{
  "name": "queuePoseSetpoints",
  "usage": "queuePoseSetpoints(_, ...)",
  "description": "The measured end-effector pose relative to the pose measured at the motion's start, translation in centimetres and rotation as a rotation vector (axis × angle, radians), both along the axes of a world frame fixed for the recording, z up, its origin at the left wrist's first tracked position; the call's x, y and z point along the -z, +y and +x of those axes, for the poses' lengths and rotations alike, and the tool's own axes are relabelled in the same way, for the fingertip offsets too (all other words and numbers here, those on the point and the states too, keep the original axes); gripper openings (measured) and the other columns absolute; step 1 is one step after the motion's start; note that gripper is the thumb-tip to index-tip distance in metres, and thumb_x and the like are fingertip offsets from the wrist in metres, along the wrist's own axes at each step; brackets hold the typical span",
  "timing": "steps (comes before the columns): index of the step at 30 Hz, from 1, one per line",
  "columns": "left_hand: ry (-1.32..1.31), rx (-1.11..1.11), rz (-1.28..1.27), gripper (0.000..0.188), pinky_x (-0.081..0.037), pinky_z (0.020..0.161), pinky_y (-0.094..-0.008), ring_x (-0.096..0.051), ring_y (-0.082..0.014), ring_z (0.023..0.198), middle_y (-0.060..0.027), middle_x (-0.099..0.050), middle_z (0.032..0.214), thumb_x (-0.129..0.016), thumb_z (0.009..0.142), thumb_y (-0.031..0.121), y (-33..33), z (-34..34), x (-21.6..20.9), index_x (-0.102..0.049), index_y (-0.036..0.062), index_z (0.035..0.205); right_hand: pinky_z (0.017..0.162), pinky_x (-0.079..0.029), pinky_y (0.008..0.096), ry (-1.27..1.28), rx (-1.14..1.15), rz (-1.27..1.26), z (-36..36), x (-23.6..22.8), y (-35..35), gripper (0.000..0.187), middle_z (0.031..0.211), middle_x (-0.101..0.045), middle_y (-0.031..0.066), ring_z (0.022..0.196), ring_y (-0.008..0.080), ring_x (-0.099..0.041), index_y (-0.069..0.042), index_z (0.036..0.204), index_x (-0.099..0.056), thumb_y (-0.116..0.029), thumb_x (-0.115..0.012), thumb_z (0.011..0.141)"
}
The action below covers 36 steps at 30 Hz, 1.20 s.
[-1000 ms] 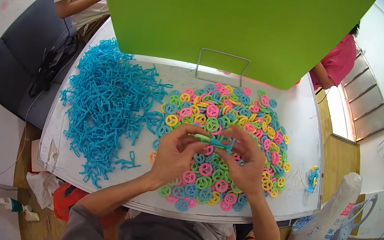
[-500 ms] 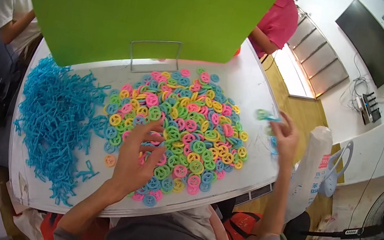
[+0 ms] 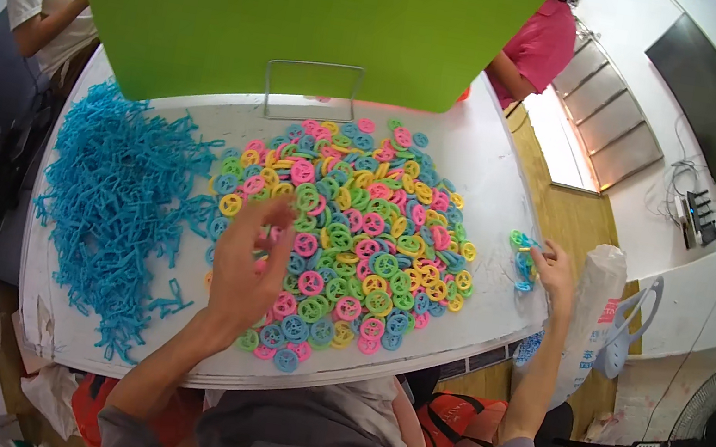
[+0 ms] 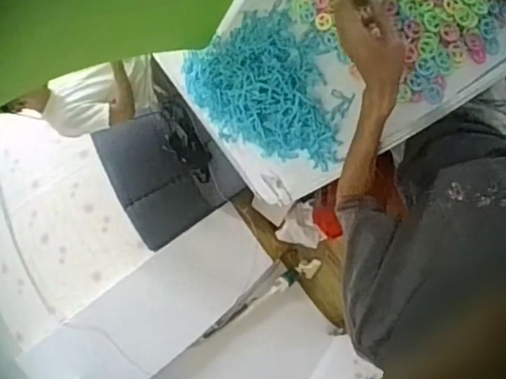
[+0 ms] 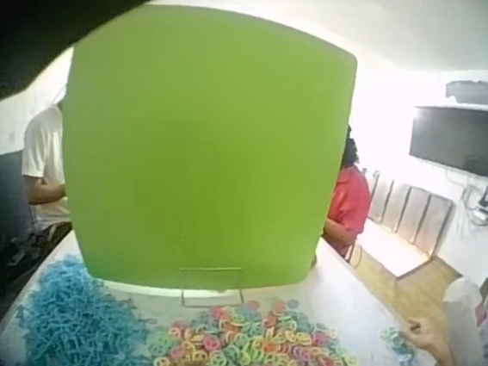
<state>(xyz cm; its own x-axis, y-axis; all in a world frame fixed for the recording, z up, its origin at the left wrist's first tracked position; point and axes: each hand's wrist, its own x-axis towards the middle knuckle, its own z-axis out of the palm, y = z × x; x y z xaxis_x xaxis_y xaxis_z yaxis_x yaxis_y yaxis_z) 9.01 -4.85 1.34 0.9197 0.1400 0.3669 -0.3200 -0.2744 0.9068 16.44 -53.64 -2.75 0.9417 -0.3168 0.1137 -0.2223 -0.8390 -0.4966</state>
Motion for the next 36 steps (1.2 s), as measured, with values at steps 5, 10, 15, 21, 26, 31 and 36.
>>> queuePoseSetpoints(5, -0.075, -0.296, -0.144, 0.017, -0.045, 0.059, -0.0269, -0.059, -0.015, 0.078, -0.0061, -0.061, 0.092, -0.059, 0.086, 0.001, 3.9, 0.3, -3.6, -0.06, 0.0034, 0.103, 0.088, -0.046, 0.0335, -0.213, -0.039, -0.415, -1.4, -3.0, 6.9, 0.039, 0.115, -0.061, 0.0132, 0.103, 0.0222, -0.057, -0.002, 0.117, -0.06, -0.027, -0.065, 0.088)
queuePoseSetpoints(10, 0.258, -0.274, 0.63, 0.019, -0.044, 0.069, -0.0309, -0.054, -0.0194, 0.085, -0.0063, -0.06, 0.088, -0.068, 0.079, 0.006, 9.3, -4.2, -3.5, -0.064, 0.0048, 0.097, 0.08, -0.051, 0.0296, -0.35, -0.372, 0.301, -2.3, -5.0, 15.6, 0.021, 0.104, -0.063, 0.0089, 0.093, 0.0177, -0.062, -0.003, 0.108, -0.062, -0.006, -0.061, 0.088)
queuePoseSetpoints(15, 0.383, -0.19, 1.01, 0.029, -0.04, 0.082, -0.0375, -0.051, -0.0285, 0.09, -0.0059, -0.058, 0.092, -0.076, 0.065, 0.008, 11.1, -8.6, -1.1, -0.065, 0.0056, 0.092, 0.08, -0.051, 0.027, -0.303, -0.619, 0.532, -2.4, -6.1, 24.5, 0.016, 0.098, -0.064, 0.0077, 0.09, 0.0153, -0.062, -0.001, 0.101, -0.064, 0.0, -0.061, 0.086)
queuePoseSetpoints(21, 0.251, -0.201, 0.958, 0.026, -0.041, 0.079, -0.0368, -0.05, -0.0268, 0.086, -0.0068, -0.059, 0.088, -0.077, 0.065, 0.007, 11.6, -8.5, 0.7, -0.063, 0.0048, 0.088, 0.077, -0.05, 0.0269, -0.192, -0.903, 0.546, -2.7, -8.1, 31.3, 0.012, 0.09, -0.066, 0.0082, 0.086, 0.0152, -0.064, -0.001, 0.095, -0.066, 0.001, -0.063, 0.084)
queuePoseSetpoints(26, 0.19, -0.28, 0.752, 0.023, -0.044, 0.071, -0.0353, -0.053, -0.0248, 0.078, -0.0071, -0.061, 0.085, -0.073, 0.069, 0.002, 10.2, -6.7, -1.1, -0.061, 0.0039, 0.089, 0.074, -0.051, 0.0272, -0.24, -1.047, 0.649, -2.5, -7.2, 33.2, 0.016, 0.093, -0.068, 0.0095, 0.083, 0.016, -0.065, -0.002, 0.097, -0.067, 0.0, -0.065, 0.082)
queuePoseSetpoints(31, 0.284, -0.149, 0.432, 0.025, -0.046, 0.065, -0.0302, -0.058, -0.0166, 0.073, -0.0073, -0.063, 0.087, -0.071, 0.074, 0.0, 5.9, -3.1, -1.3, -0.06, 0.0016, 0.096, 0.076, -0.053, 0.028, -0.104, -1.042, 0.746, -3.9, -5.7, 34.3, 0.031, 0.104, -0.067, 0.0103, 0.088, 0.0158, -0.065, -0.002, 0.112, -0.063, -0.002, -0.067, 0.081)
queuePoseSetpoints(36, 0.304, 0.205, -0.103, 0.024, -0.049, 0.063, -0.0281, -0.061, -0.0152, 0.078, -0.0101, -0.062, 0.087, -0.069, 0.08, 0.003, 1.7, 0.2, -0.9, -0.059, 0.0012, 0.102, 0.07, -0.051, 0.0239, -0.081, -0.869, 0.928, -3.5, -3.8, 34.1, 0.032, 0.102, -0.063, 0.008, 0.084, 0.0112, -0.062, 0.0, 0.114, -0.061, -0.001, -0.068, 0.083)
